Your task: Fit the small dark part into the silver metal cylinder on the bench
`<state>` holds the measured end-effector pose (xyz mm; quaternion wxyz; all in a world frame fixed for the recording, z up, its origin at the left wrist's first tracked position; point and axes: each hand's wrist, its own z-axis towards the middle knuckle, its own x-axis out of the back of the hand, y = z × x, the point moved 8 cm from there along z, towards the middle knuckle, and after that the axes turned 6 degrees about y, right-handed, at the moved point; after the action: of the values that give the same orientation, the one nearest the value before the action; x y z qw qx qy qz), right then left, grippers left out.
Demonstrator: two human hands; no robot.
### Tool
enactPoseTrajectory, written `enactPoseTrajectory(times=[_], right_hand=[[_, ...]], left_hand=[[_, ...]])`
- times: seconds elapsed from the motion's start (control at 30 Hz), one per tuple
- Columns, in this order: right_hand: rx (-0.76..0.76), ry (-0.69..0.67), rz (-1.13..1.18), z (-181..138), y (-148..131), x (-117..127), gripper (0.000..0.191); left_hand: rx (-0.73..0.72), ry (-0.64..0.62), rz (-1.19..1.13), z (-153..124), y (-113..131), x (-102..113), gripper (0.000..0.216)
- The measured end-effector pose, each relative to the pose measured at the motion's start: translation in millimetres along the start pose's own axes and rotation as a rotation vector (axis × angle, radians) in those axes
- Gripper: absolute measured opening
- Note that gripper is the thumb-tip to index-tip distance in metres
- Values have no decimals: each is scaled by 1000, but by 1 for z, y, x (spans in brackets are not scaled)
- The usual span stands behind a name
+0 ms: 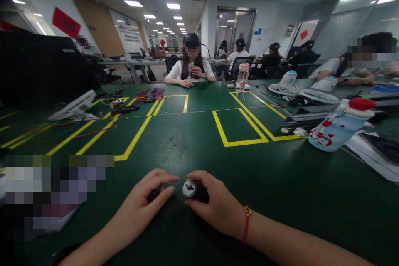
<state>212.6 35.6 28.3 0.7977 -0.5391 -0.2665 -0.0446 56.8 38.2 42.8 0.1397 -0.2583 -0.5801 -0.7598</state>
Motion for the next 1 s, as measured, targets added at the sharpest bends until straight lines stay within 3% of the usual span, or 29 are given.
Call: enactPoseTrajectory(times=[0.17,0.43,0.7,0.8,0.9,1.0], right_hand=[[-103,10,120,0,10,-3,44],[-129,-16,124,3,9,-4,48],[-80,-42,37,-2,7,-2,71],[-66,-43,3,-2,4,-1,63],[-59,-51,-37,0,-1,2,45],[-65,-46,-67,0,-2,7,40]], left_hand=[[-76,-29,-30,8,27,-15,21],[-145,-37,-44,13,32,-17,18],[-93,-6,-76,14,29,-18,15],[-65,10,-93,14,28,-15,14],[-16,106,-131,14,23,2,17],[41,168,-111,12,11,15,20]])
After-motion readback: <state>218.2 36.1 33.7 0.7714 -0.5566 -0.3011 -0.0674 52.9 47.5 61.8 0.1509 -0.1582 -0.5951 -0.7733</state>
